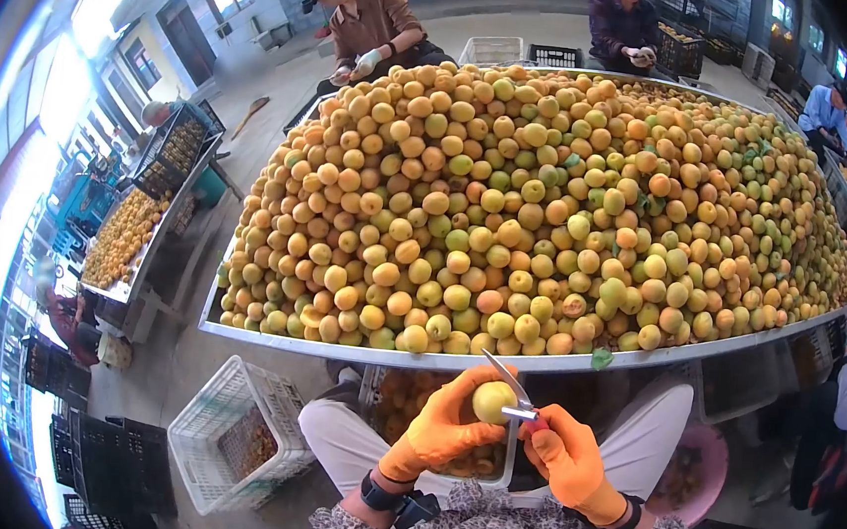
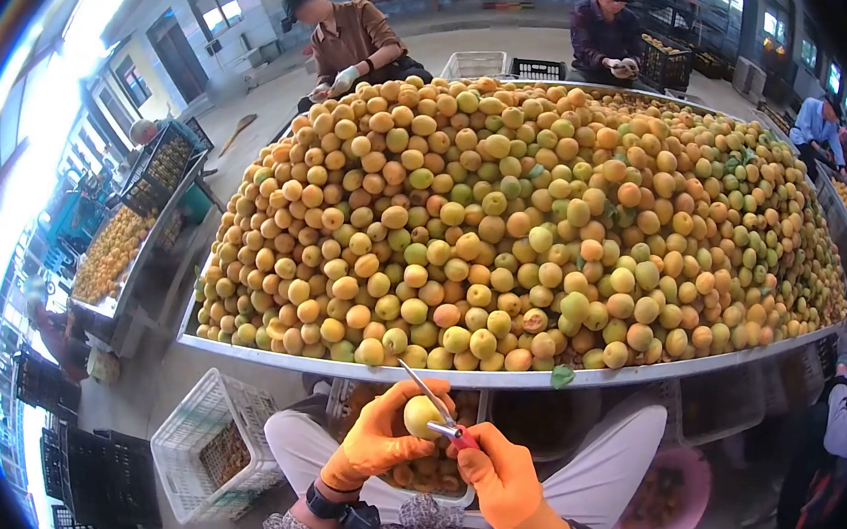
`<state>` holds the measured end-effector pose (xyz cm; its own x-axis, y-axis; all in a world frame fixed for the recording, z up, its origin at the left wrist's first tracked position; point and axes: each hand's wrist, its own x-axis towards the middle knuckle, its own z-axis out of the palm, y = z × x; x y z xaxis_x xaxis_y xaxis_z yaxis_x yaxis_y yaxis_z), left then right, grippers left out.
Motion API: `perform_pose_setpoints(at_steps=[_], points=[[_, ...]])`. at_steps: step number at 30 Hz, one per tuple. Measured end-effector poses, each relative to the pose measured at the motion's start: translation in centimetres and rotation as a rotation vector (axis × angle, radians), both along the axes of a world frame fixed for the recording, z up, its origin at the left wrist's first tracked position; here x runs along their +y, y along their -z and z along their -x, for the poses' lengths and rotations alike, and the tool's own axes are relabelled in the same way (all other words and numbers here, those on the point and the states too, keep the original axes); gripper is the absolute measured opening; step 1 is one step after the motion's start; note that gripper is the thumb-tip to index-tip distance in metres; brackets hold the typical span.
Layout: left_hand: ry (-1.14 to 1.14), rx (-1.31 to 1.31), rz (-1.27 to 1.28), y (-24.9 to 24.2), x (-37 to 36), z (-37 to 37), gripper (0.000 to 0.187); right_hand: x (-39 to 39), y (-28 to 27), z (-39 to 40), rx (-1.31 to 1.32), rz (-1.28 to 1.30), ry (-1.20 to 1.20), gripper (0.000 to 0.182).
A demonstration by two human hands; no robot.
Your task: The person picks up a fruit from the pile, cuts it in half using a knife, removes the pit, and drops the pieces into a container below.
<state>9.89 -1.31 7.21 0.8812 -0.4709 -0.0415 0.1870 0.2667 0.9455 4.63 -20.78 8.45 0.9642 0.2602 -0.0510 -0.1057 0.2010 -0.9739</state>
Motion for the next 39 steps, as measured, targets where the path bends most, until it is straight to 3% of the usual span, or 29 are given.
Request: perform_pose_setpoints(at_steps=[4,9,15,18,24,26,28,30,31,32,33,36,38,39], points=[[0.011,-0.104,-0.079,1.0,0.7,0.9,0.073,0.6,0.3,0.4,-0.089,0.113,0.038,0.041],[-0.035,-0.216,-0.191,1.3,0.7,2.5,0.063,0.5,0.3,0.7,-0.224,0.463,0.017,0.027],[-0.081,-0.256,-0.411,0.2,0.8,3.7,0.056,1.1,0.5,0.7,-0.293,0.589,-0.015,0.023],[-0.060,-0.151,-0.473,0.5,0.7,3.7,0.056,1.1,1.9,0.3,-0.229,0.462,-0.047,0.021],[-0.078,-0.223,-0.516,3.9,1.2,1.8,0.048,1.7,2.9,-0.7,-0.211,0.497,0.013,0.030],[-0.292,-0.554,-0.905,4.7,2.1,1.4,0.043,1.2,1.9,-0.5,-0.170,0.488,-0.025,0.031],[-0.435,-0.204,-0.681,5.3,5.1,0.5,0.047,-0.7,0.3,0.3,-0.017,0.256,0.124,0.023],[-0.435,-0.030,-0.022,4.7,5.5,1.2,0.050,-1.1,0.2,0.4,0.111,0.092,0.095,0.025],[-0.329,0.045,0.355,4.9,5.0,1.0,0.053,-0.1,1.5,1.0,0.090,0.077,0.083,0.026],[-0.270,0.032,0.537,4.4,4.2,1.2,0.055,0.8,2.8,1.4,0.064,0.063,0.077,0.027],[-0.281,0.068,0.610,3.5,3.3,1.6,0.055,1.3,0.9,1.7,0.123,0.085,-0.039,0.038],[-0.335,0.186,0.697,1.9,1.3,2.7,0.054,2.6,1.3,2.3,0.006,0.093,-0.039,0.043],[-0.386,0.258,0.720,2.1,0.6,2.9,0.054,2.4,1.5,2.4,0.008,0.153,-0.051,0.039],[-0.308,0.261,0.768,2.5,0.4,3.0,0.053,2.3,1.6,2.3,0.011,0.209,-0.069,0.035]])
